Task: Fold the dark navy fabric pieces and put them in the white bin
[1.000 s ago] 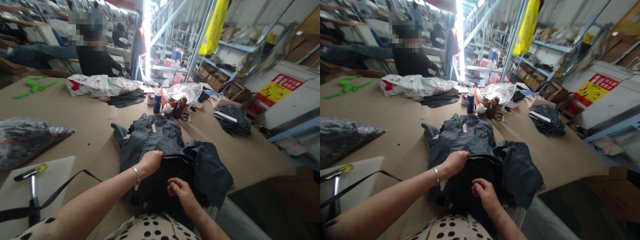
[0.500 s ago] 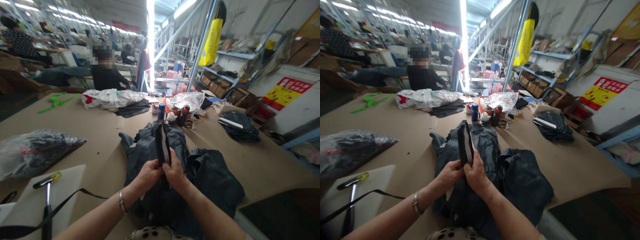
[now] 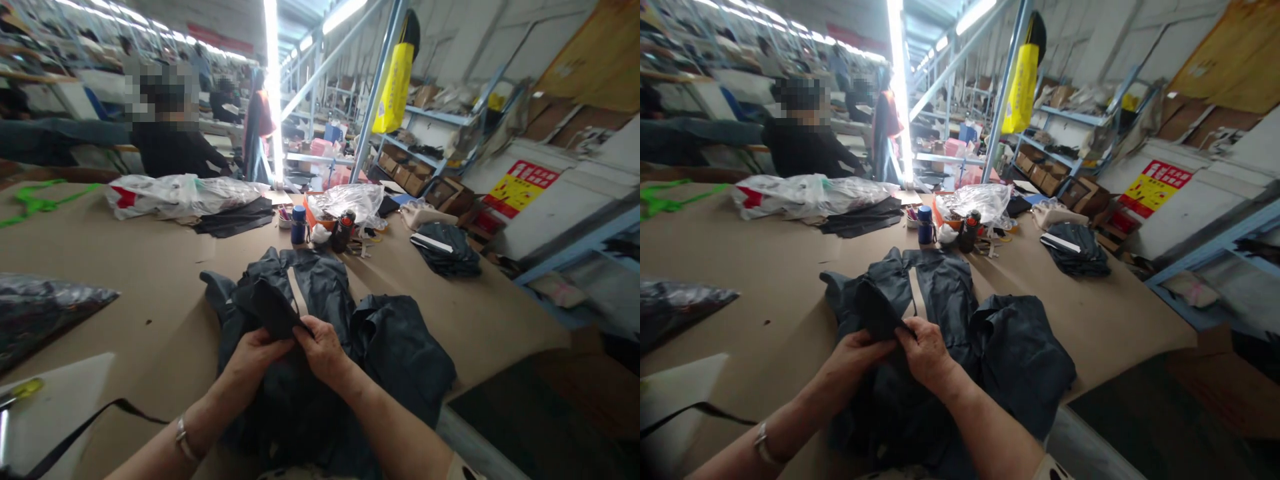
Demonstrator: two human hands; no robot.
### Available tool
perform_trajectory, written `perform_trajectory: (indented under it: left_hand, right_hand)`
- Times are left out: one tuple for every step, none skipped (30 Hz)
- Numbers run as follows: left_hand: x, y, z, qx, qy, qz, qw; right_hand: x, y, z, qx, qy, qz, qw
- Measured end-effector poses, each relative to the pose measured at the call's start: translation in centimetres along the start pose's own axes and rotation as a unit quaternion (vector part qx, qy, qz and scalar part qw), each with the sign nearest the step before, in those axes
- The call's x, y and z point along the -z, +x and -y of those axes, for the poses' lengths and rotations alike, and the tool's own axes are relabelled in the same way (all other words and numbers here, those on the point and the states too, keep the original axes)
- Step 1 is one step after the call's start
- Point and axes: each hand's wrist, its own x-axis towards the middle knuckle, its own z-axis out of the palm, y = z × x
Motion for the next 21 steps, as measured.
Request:
perform_trajectory:
  left_hand:
    - [0.1,0.0,-0.2,0.022,-0.031,0.002,0.999]
    - [0.2,-0.1,-0.5,0.04,-0.055,0.011,0.998]
    - [0.2,-0.3,-0.9,0.055,-0.073,0.026,0.995]
    - [0.0,-0.6,-1.4,0.069,-0.086,0.042,0.993]
    - [-0.2,-1.2,-1.9,0.083,-0.097,0.06,0.99]
    - [-0.5,-1.9,-2.4,0.098,-0.108,0.081,0.986]
    - [-0.8,-2.7,-2.9,0.114,-0.12,0.109,0.98]
    - [-1.2,-3.6,-3.4,0.134,-0.131,0.143,0.972]
    - [-1.5,-4.6,-3.7,0.154,-0.142,0.175,0.962]
    - [-1.8,-5.4,-4.0,0.171,-0.153,0.205,0.952]
    - [-2.0,-6.1,-4.2,0.185,-0.161,0.233,0.941]
    - [-2.2,-6.5,-4.3,0.195,-0.169,0.256,0.932]
    - [-2.1,-6.5,-4.3,0.197,-0.175,0.27,0.926]
    - [-1.9,-6.2,-4.3,0.19,-0.181,0.271,0.926]
    - [-1.5,-5.6,-4.4,0.177,-0.184,0.263,0.931]
    - [-1.0,-4.8,-4.6,0.158,-0.185,0.246,0.938]
    - [-0.3,-3.9,-4.8,0.135,-0.182,0.222,0.948]
    - [0.5,-3.0,-5.2,0.114,-0.172,0.199,0.958]
    - [1.2,-2.2,-5.7,0.098,-0.155,0.189,0.965]
    - [1.8,-1.5,-6.3,0.089,-0.13,0.197,0.968]
    - [2.3,-1.0,-7.0,0.086,-0.099,0.212,0.968]
  right_hand:
    - [0.2,-0.1,-0.1,-0.003,0.011,-0.011,1.0]
    - [0.5,-0.2,-0.3,-0.012,0.03,-0.02,0.999]
    - [0.8,-0.3,-0.4,-0.029,0.061,-0.022,0.997]
    - [1.2,-0.3,-0.6,-0.053,0.102,-0.014,0.993]
    - [1.8,-0.3,-0.8,-0.078,0.143,0.001,0.987]
    - [2.5,-0.2,-1.2,-0.096,0.173,0.015,0.98]
    - [3.4,-0.2,-1.7,-0.1,0.185,0.018,0.978]
    - [4.3,0.0,-2.2,-0.094,0.177,0.003,0.98]
    - [5.3,0.1,-2.8,-0.086,0.158,-0.023,0.983]
    - [6.2,0.2,-3.4,-0.084,0.145,-0.05,0.985]
    - [6.9,0.3,-3.9,-0.096,0.155,-0.064,0.981]
    - [7.4,0.4,-4.2,-0.118,0.185,-0.061,0.974]
    - [7.7,0.4,-4.3,-0.144,0.225,-0.041,0.963]
    - [7.8,0.2,-4.1,-0.166,0.268,-0.01,0.949]
    - [7.7,0.0,-3.6,-0.182,0.304,0.021,0.935]
    - [7.5,-0.4,-2.9,-0.188,0.327,0.043,0.925]
    - [7.3,-1.0,-2.1,-0.184,0.334,0.054,0.923]
    - [7.0,-1.7,-1.1,-0.169,0.323,0.059,0.929]
    - [6.6,-2.5,-0.2,-0.148,0.3,0.063,0.94]
    - [6.2,-3.2,0.7,-0.124,0.27,0.069,0.952]
    - [5.7,-3.9,1.4,-0.097,0.232,0.081,0.964]
